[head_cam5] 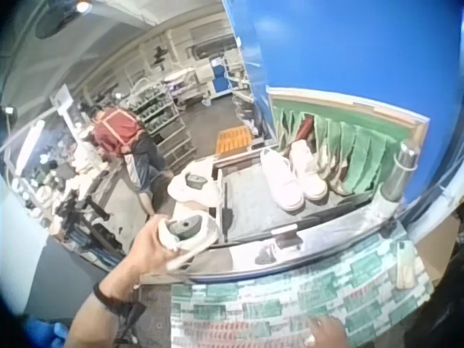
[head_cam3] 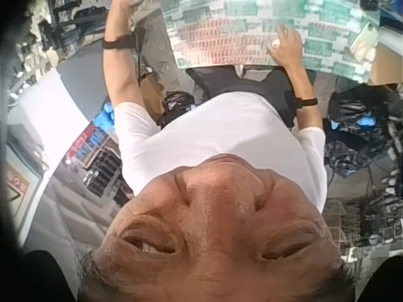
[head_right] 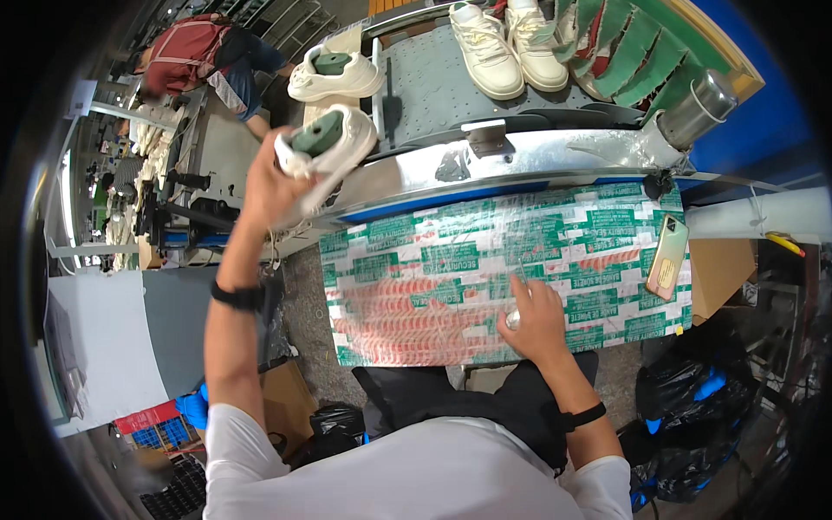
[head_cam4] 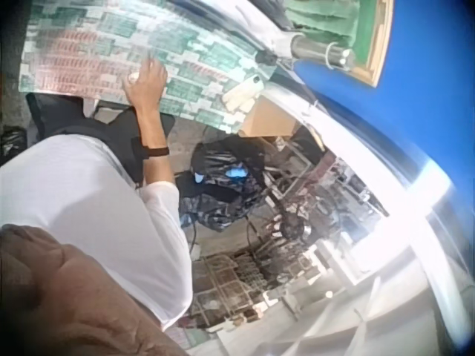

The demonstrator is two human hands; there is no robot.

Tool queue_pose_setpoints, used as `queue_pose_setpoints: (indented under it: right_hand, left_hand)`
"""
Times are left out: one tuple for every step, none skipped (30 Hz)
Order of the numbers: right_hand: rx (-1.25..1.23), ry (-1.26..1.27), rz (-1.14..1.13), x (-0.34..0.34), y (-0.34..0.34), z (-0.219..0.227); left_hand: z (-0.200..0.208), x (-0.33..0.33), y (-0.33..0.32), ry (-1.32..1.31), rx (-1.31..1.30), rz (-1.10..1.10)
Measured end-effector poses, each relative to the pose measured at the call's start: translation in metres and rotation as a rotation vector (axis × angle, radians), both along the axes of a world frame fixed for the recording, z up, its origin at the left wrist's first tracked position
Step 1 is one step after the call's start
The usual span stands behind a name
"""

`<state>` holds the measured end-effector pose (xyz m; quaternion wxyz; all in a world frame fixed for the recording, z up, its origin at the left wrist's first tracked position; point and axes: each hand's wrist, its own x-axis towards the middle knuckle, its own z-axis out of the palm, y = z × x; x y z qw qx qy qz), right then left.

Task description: The worker is assembling shoes by inserting a shoe tree, wiping the surface, and placing them on a production line.

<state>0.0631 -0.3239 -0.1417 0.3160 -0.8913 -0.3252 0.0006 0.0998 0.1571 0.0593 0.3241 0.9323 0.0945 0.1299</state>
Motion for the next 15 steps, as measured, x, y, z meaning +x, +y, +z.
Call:
queue_pose_setpoints:
  right_hand:
    - [-0.019,-0.038,0.022,0.000,-0.002,-0.001]
    - [-0.040,-0.075,0.043,0.001,-0.004,-0.003]
    - [-0.048,-0.075,0.032,0.001,-0.003,0.002]
    - [-0.043,-0.069,0.023,0.001,-0.003,0.002]
    - [-0.045,-0.058,0.020,0.001,-0.004,0.001]
    - [-0.048,-0.045,0.014,0.002,-0.004,-0.003]
    - [-0.046,-0.091,-0.005,0.001,-0.003,-0.006]
    - [-0.039,-0.083,-0.008,0.001,-0.004,-0.007]
    - [-0.036,-0.106,-0.007,0.002,-0.004,-0.007]
    - [-0.030,-0.132,0.002,0.004,-0.003,-0.007]
    - [-0.024,-0.123,0.012,0.003,-0.003,-0.007]
    - [-0.034,-0.125,0.001,0.001,-0.005,-0.008]
    - [-0.026,-0.142,0.009,0.004,-0.003,-0.008]
    - [-0.025,-0.139,0.022,0.005,-0.004,-0.010]
    - [-0.018,-0.137,0.015,0.004,-0.003,-0.011]
  left_hand:
    - [0.004,0.030,0.021,0.074,0.095,-0.010]
    - [0.006,0.058,0.038,0.149,0.188,-0.019]
    - [0.005,0.079,0.047,0.210,0.254,0.014]
    - [0.001,0.099,0.056,0.271,0.318,0.044]
    - [-0.010,0.118,0.072,0.287,0.381,0.151]
    - [-0.020,0.126,0.069,0.292,0.389,0.145]
    - [-0.027,0.133,0.058,0.043,0.517,0.104]
    - [-0.036,0.137,0.047,-0.208,0.637,0.063]
    - [-0.037,0.143,0.009,-0.243,0.657,0.070]
    - [-0.045,0.152,-0.013,-0.311,0.575,-0.065]
    - [-0.051,0.166,-0.033,-0.181,0.296,-0.162]
    - [-0.037,0.186,-0.082,0.164,0.076,-0.076]
    - [-0.055,0.217,-0.086,0.314,-0.075,-0.078]
    - [-0.077,0.251,-0.107,0.262,-0.107,0.011]
    - [-0.095,0.280,-0.125,0.208,-0.133,0.100]
